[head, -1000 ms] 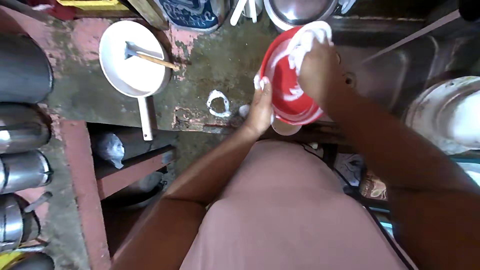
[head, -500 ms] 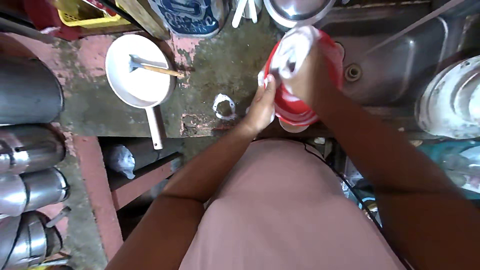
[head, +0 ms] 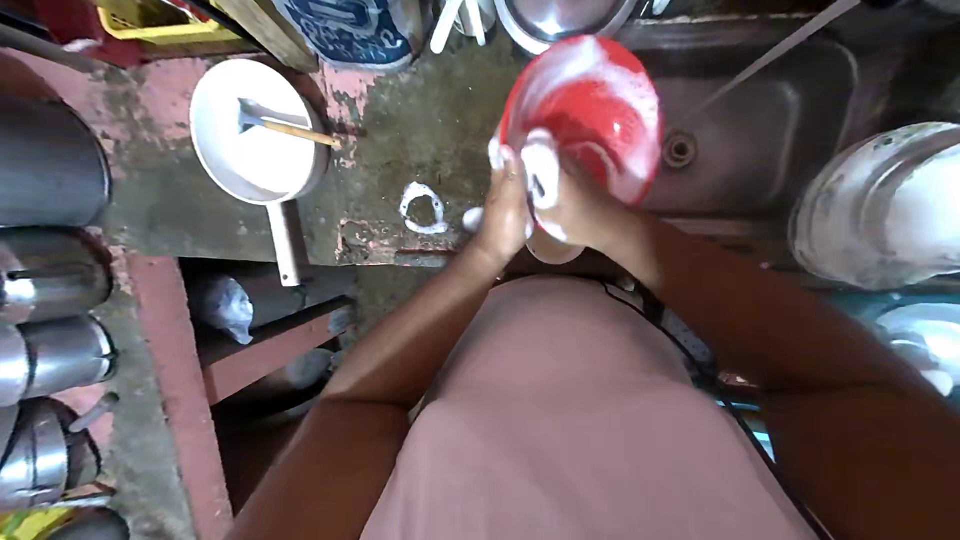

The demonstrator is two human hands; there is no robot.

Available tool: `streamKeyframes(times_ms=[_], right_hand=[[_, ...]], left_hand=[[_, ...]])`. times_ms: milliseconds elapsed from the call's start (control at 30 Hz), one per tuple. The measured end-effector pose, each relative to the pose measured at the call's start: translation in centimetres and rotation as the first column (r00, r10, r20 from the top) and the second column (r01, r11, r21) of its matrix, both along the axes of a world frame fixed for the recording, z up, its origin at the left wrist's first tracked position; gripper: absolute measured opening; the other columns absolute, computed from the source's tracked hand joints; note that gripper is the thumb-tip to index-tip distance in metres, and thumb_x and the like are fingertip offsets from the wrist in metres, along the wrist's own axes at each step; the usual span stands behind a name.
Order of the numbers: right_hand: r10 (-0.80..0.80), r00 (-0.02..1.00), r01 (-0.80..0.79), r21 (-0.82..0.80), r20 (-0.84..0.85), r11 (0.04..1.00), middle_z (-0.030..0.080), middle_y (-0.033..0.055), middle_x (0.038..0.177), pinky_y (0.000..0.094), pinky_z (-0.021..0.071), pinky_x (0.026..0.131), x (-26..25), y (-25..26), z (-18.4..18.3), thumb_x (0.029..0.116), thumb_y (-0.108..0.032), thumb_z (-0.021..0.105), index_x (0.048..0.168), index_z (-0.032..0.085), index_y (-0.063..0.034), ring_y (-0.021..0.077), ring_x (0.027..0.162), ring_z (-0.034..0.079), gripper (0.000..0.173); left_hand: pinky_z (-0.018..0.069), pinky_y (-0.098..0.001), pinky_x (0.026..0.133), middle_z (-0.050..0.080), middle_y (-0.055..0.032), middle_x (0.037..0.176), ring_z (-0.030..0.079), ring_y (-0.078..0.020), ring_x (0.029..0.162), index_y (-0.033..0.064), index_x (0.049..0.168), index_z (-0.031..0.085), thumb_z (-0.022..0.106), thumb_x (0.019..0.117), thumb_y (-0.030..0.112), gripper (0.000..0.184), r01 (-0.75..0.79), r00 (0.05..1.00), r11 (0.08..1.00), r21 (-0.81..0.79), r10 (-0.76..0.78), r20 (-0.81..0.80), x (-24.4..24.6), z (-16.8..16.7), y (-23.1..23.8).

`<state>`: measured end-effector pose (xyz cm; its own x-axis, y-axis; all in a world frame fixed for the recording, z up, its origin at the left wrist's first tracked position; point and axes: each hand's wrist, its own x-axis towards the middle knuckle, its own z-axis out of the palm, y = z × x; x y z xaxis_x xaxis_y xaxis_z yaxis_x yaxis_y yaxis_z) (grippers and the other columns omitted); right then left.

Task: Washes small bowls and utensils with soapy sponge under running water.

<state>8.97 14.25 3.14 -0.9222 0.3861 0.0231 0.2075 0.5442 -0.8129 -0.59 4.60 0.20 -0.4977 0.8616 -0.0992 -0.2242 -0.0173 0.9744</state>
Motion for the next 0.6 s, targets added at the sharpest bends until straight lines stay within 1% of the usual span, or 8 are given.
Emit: streamKeyframes(times_ms=[67,100,167,233,367,433,533,600], right_hand=[[0.180,0.976,-0.172,-0.072,0.125,0.983,0.066,0.0160,0.112,0.0462,0.0518,0.099,2.1,0.7,0.3,0.0996,-0.017,0.058,0.115,0.064,-0.0017,0.0267,0.111,0.063,0.023],[0.219,0.949,-0.225,0.002,0.225,0.974,0.067,0.0156,0.114,0.0518,0.0492,0.101,3.1,1.7,0.2,0.1001,-0.023,0.056,0.113,0.067,-0.0042,0.0295,0.115,0.063,0.025],[0.138,0.914,-0.238,0.229,0.383,0.944,0.066,0.0190,0.124,0.0651,0.0399,0.108,5.0,3.8,-0.5,0.0985,-0.035,0.055,0.115,0.069,-0.0064,0.0393,0.127,0.056,0.036],[-0.017,0.900,-0.160,0.366,0.435,0.917,0.061,0.0228,0.136,0.0702,0.0345,0.111,5.7,5.9,-0.9,0.1002,-0.038,0.055,0.124,0.068,-0.0053,0.0452,0.136,0.048,0.042],[-0.199,0.979,0.179,0.281,0.042,0.943,0.057,0.0176,0.138,0.0532,0.0377,0.115,5.2,8.4,-1.6,0.0910,-0.011,0.063,0.119,0.068,-0.0092,0.0357,0.137,0.046,0.028],[-0.264,0.942,0.306,0.203,-0.209,0.930,0.058,0.0196,0.135,0.0474,0.0399,0.115,5.1,8.8,-2.3,0.0883,-0.012,0.069,0.121,0.068,-0.0050,0.0326,0.135,0.049,0.034],[-0.315,0.943,0.331,0.210,-0.104,0.920,0.052,0.0198,0.147,0.0476,0.0356,0.119,5.2,9.3,-1.9,0.0887,-0.023,0.071,0.136,0.064,-0.0087,0.0323,0.141,0.045,0.050],[-0.346,0.936,0.352,0.172,-0.066,0.920,0.052,0.0185,0.148,0.0459,0.0367,0.119,4.9,9.1,-1.6,0.0913,-0.016,0.068,0.136,0.065,-0.0083,0.0312,0.142,0.045,0.046]], left_hand=[[0.0375,-0.0396,0.122,0.039,-0.0147,0.158,0.043,-0.0178,0.144,0.0019,0.162,0.006,0.015,0.1122,0.044,0.065,-0.069,0.997,0.996,0.050,0.071,-0.042,-0.5,0.4,-0.2],[0.0377,-0.0409,0.122,0.037,-0.0151,0.160,0.042,-0.0190,0.145,0.0022,0.162,0.004,0.017,0.1121,0.044,0.066,-0.097,0.994,0.994,0.056,0.099,-0.048,-0.5,0.7,-0.4],[0.0398,-0.0425,0.121,0.037,-0.0154,0.160,0.043,-0.0204,0.144,0.0030,0.162,0.003,0.020,0.1116,0.047,0.069,-0.126,0.991,0.991,0.043,0.128,-0.045,0.1,1.1,-0.7],[0.0412,-0.0451,0.120,0.036,-0.0153,0.160,0.044,-0.0225,0.144,0.0060,0.163,0.003,0.020,0.1115,0.048,0.068,-0.120,0.993,0.992,0.027,0.121,-0.017,0.7,1.2,-0.7],[0.0428,-0.0492,0.118,0.040,-0.0137,0.159,0.046,-0.0252,0.144,0.0112,0.164,0.006,0.017,0.1121,0.046,0.064,-0.113,0.991,0.994,0.012,0.111,0.079,0.6,1.6,-0.3],[0.0435,-0.0513,0.117,0.042,-0.0146,0.159,0.047,-0.0276,0.143,0.0114,0.164,0.007,0.016,0.1117,0.049,0.065,-0.115,0.985,0.993,-0.009,0.115,0.125,-0.1,1.9,-0.6],[0.0456,-0.0503,0.116,0.047,-0.0144,0.155,0.050,-0.0269,0.140,0.0112,0.163,0.013,0.020,0.1123,0.047,0.063,-0.092,0.984,0.995,-0.027,0.095,0.151,-0.9,2.5,-1.2],[0.0477,-0.0489,0.114,0.049,-0.0142,0.152,0.053,-0.0258,0.137,0.0119,0.163,0.012,0.022,0.1130,0.043,0.060,-0.079,0.982,0.996,-0.036,0.084,0.168,-1.1,2.6,-1.4]])
